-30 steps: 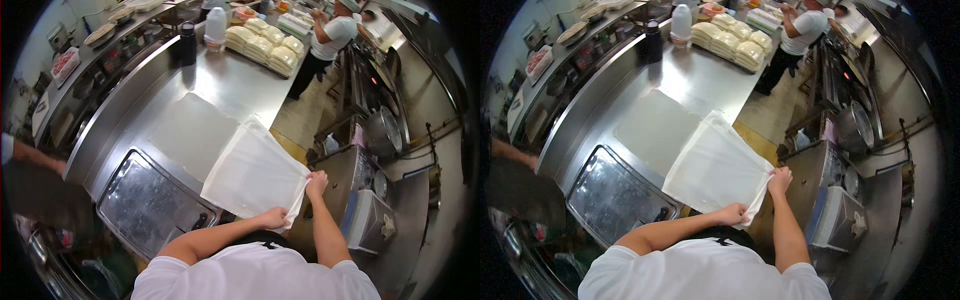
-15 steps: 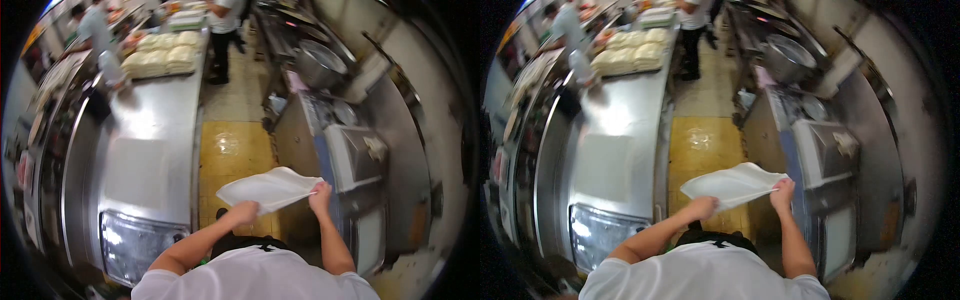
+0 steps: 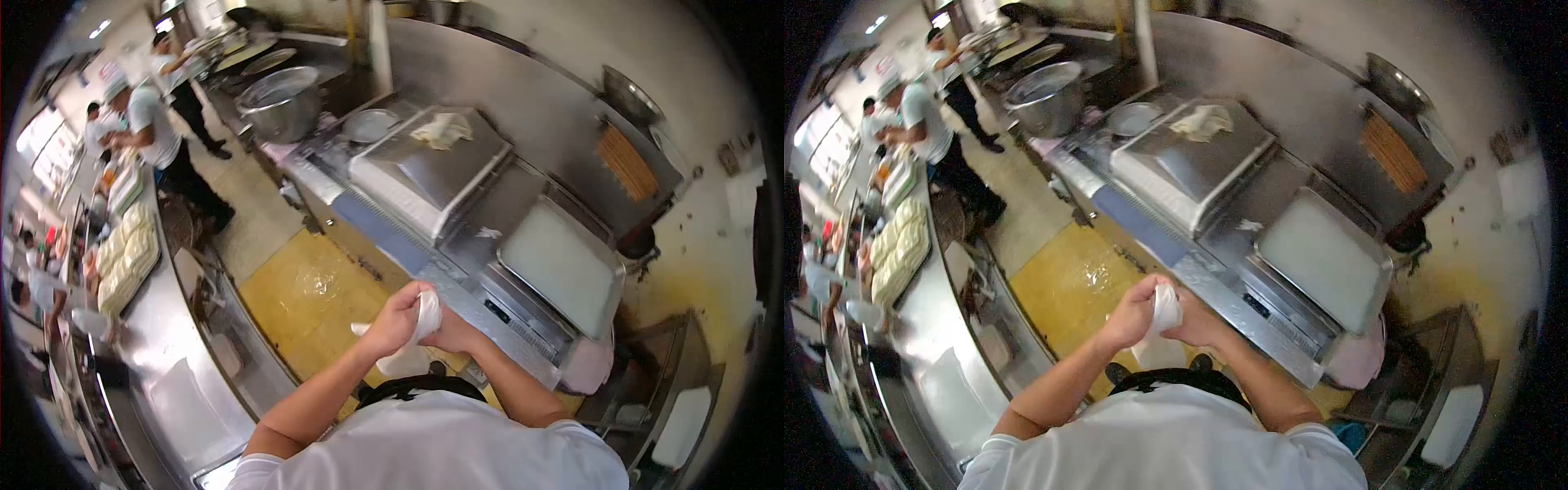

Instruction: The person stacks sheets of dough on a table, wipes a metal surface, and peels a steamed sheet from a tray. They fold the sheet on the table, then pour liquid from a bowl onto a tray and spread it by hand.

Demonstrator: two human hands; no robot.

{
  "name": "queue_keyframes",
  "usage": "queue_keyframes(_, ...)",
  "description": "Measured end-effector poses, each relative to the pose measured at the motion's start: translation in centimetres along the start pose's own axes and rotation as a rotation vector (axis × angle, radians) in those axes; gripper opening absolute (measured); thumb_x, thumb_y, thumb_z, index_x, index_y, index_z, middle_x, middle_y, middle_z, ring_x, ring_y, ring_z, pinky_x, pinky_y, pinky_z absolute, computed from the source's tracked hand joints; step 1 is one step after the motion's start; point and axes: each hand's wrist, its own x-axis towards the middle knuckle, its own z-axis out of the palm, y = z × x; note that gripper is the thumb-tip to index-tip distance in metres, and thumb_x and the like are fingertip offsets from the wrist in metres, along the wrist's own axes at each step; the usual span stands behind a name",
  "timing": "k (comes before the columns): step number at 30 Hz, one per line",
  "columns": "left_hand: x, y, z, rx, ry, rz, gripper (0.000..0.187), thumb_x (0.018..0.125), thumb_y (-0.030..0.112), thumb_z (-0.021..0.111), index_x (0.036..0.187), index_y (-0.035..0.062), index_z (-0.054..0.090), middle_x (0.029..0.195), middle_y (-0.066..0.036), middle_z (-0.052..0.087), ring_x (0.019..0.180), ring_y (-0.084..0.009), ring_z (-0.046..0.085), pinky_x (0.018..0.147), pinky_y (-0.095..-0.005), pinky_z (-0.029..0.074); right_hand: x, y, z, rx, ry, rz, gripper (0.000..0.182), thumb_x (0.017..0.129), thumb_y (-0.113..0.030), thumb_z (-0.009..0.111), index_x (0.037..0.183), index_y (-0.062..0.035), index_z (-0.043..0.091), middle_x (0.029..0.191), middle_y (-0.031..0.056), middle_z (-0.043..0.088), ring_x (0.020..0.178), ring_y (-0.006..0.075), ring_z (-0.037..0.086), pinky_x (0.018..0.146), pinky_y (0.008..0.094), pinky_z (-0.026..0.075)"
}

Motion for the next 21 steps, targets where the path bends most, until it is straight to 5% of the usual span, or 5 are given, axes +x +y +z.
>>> queue_keyframes(4, 5.3, 7.2, 5.8, 0.287, -0.053, 0.246, 0.041, 0.081, -0.014, 0.041, 0.107, 0.0066, 0.065, 0.101, -0.001, 0.061, 0.095, -0.0137, 0.058, 0.086, -0.0279, 0.048, -6.1, 4.9, -3.2, 0.071, -0.125, 0.173, 0.038, 0.089, -0.024, 0.077, 0.122, -0.0061, 0.069, 0.103, 0.0132, 0.074, 0.097, 0.0251, 0.069, 0.092, 0.0361, 0.051)
queue_keyframes(9, 12.8, 15.2, 8.4, 0.412, 0.176, 0.487, 0.045, 0.077, -0.016, 0.042, 0.108, 0.0043, 0.069, 0.097, -0.002, 0.065, 0.095, -0.0125, 0.059, 0.088, -0.0264, 0.047, -14.0, -0.1, -15.6, -0.122, 0.271, 0.525, 0.026, 0.089, -0.019, 0.078, 0.108, -0.002, 0.072, 0.086, 0.0063, 0.071, 0.083, 0.0142, 0.065, 0.077, 0.0312, 0.053)
queue_keyframes(11, 16.6, 17.7, 9.8, 0.445, 0.221, 0.572, 0.041, 0.081, -0.014, 0.043, 0.107, 0.0033, 0.069, 0.1, -0.003, 0.066, 0.097, -0.013, 0.061, 0.088, -0.0265, 0.048, -17.6, -0.3, -21.0, 0.08, 0.516, 0.304, 0.029, 0.091, -0.031, 0.076, 0.104, -0.0052, 0.072, 0.077, 0.0026, 0.066, 0.074, 0.0117, 0.059, 0.067, 0.0334, 0.049)
queue_keyframes(15, 23.4, 21.2, 13.3, 0.086, 0.048, 0.535, 0.035, 0.095, -0.01, 0.04, 0.122, 0.0004, 0.06, 0.119, -0.015, 0.068, 0.108, -0.024, 0.066, 0.096, -0.0357, 0.054, -23.0, -7.0, -29.5, 0.071, 0.915, 0.199, 0.014, 0.093, -0.016, 0.072, 0.098, -0.0036, 0.07, 0.077, -0.0028, 0.063, 0.071, 0.0058, 0.055, 0.063, 0.0259, 0.045)
queue_keyframes(21, 31.6, 16.2, 17.3, 0.126, -0.137, 0.339, 0.034, 0.098, -0.002, 0.047, 0.126, 0.0041, 0.066, 0.116, -0.008, 0.07, 0.103, -0.018, 0.068, 0.091, -0.0322, 0.055, -26.4, -6.3, -32.6, -0.142, 1.24, 0.361, 0.01, 0.093, -0.008, 0.068, 0.099, 0.0005, 0.067, 0.08, 0.0005, 0.064, 0.075, 0.009, 0.057, 0.069, 0.0275, 0.047)
